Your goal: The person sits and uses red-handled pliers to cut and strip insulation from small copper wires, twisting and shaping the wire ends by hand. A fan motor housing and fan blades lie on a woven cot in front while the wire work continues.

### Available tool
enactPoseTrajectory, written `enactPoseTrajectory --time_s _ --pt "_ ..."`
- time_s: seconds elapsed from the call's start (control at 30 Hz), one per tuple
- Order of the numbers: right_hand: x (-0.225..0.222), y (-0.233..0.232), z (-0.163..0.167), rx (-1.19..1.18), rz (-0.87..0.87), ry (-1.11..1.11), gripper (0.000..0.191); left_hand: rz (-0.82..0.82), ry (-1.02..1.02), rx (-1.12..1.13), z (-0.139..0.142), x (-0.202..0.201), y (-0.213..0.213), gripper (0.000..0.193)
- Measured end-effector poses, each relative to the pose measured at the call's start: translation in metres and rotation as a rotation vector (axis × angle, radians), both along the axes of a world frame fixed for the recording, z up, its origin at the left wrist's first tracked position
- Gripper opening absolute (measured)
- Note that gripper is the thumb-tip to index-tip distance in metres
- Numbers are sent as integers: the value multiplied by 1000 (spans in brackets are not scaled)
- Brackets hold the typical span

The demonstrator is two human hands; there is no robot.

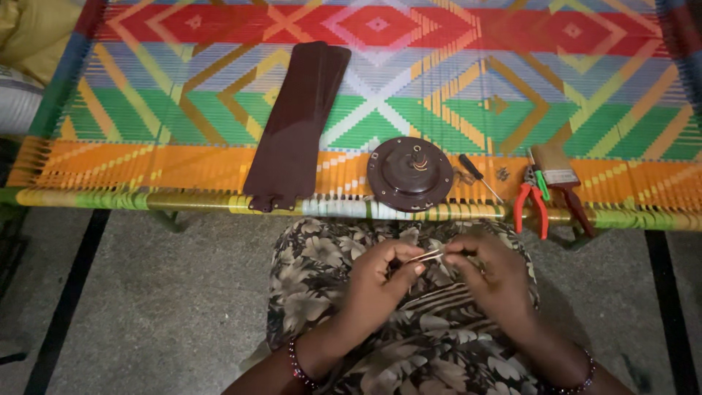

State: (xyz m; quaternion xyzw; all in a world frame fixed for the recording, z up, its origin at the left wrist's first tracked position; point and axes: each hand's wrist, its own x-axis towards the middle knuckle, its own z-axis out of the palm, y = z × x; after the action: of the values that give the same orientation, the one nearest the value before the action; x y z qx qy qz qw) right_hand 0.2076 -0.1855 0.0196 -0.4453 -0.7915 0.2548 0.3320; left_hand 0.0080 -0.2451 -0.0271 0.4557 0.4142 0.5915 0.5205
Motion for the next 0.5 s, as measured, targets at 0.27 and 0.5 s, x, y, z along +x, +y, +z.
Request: enactPoseTrajectory --time_s 0.27,0.5 --pt "8 7 3 -137 14 154 17 -49 -68 -44 -13 2 9 21" --pt "42 -39 107 26 344 449 17 -90 -317 -107 -25 1 17 12"
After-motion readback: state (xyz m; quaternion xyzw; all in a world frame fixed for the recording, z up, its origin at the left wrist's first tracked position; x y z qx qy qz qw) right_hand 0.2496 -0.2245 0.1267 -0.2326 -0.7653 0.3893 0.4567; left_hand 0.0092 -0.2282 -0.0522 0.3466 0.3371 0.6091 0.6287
